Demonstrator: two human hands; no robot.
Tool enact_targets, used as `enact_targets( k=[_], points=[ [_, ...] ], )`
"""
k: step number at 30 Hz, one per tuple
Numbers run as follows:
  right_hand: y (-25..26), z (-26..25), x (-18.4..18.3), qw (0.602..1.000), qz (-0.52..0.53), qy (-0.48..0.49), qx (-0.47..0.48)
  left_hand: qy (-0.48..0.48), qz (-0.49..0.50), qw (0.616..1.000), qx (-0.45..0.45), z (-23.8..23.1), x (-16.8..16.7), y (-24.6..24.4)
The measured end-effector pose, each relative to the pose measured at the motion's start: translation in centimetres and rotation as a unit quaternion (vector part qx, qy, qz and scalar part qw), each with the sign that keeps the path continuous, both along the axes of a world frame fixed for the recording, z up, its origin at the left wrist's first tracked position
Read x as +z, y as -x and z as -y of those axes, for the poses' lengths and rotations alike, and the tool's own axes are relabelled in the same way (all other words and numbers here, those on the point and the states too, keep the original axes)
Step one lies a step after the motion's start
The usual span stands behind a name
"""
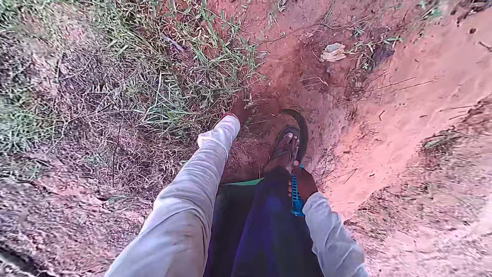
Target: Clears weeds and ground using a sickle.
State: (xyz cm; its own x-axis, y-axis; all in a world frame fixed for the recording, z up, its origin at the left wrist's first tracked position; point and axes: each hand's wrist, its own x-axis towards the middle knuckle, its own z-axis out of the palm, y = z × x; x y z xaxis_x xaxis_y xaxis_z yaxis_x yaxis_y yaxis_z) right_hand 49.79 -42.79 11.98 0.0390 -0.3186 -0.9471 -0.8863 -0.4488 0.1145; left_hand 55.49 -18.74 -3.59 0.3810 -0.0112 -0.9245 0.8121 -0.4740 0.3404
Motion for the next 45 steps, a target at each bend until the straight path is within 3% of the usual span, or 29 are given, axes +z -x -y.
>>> enact_targets(
  k=[4, 6, 9, 14, 18, 21, 24, 26, 28, 30, 34, 37, 40, 45],
  points=[
    [0.0, -0.4, 3.1, 0.995, 0.098, -0.013, 0.008, -0.023, -0.062, 0.997, 0.029, -3.2, 3.7, 4.5],
    [-1.6, -1.6, 1.9, 0.991, 0.129, -0.03, -0.012, -0.067, -0.083, 0.994, 0.038, -4.6, 4.9, 6.9],
    [-3.2, -4.4, -1.5, 0.982, 0.167, -0.053, -0.067, -0.098, -0.092, 0.99, -0.047, -5.0, 5.9, 6.3],
    [-1.9, -5.0, -5.6, 0.98, 0.168, -0.069, -0.087, -0.092, 0.064, 0.962, -0.249, -0.2, 0.9, 0.1],
    [-3.1, -3.2, -5.6, 0.978, 0.173, -0.063, -0.095, -0.083, 0.118, 0.949, -0.279, 3.3, -4.3, -7.6],
    [-4.4, -1.6, -5.6, 0.971, 0.191, -0.069, -0.127, -0.12, 0.079, 0.949, -0.282, 4.8, -8.2, -10.4],
    [-5.3, -0.4, -5.4, 0.964, 0.203, -0.063, -0.159, -0.132, 0.03, 0.958, -0.253, 6.5, -7.7, -10.0],
    [-5.6, -0.6, -5.1, 0.96, 0.204, -0.065, -0.182, -0.115, 0.016, 0.95, -0.291, 6.7, -6.3, -9.0],
    [-6.0, -0.5, -4.9, 0.958, 0.2, -0.078, -0.19, -0.089, 0.052, 0.928, -0.359, 6.7, -4.8, -8.6],
    [-6.3, -0.7, -5.1, 0.957, 0.2, -0.093, -0.188, -0.099, 0.118, 0.898, -0.411, 5.0, -6.0, -8.5],
    [-6.8, -1.0, -5.5, 0.961, 0.196, -0.111, -0.162, -0.215, 0.146, 0.876, -0.406, 0.0, -10.2, -9.5],
    [-6.3, -0.7, -5.7, 0.965, 0.182, -0.109, -0.154, -0.27, 0.039, 0.855, -0.441, -1.3, -9.6, -10.3],
    [-6.3, -0.8, -5.6, 0.966, 0.174, -0.096, -0.165, -0.267, -0.046, 0.883, -0.382, -2.0, -7.8, -11.0],
    [-7.0, -1.7, -5.1, 0.966, 0.173, -0.101, -0.161, -0.275, -0.06, 0.923, -0.261, -1.4, -9.0, -10.8]
  ],
)
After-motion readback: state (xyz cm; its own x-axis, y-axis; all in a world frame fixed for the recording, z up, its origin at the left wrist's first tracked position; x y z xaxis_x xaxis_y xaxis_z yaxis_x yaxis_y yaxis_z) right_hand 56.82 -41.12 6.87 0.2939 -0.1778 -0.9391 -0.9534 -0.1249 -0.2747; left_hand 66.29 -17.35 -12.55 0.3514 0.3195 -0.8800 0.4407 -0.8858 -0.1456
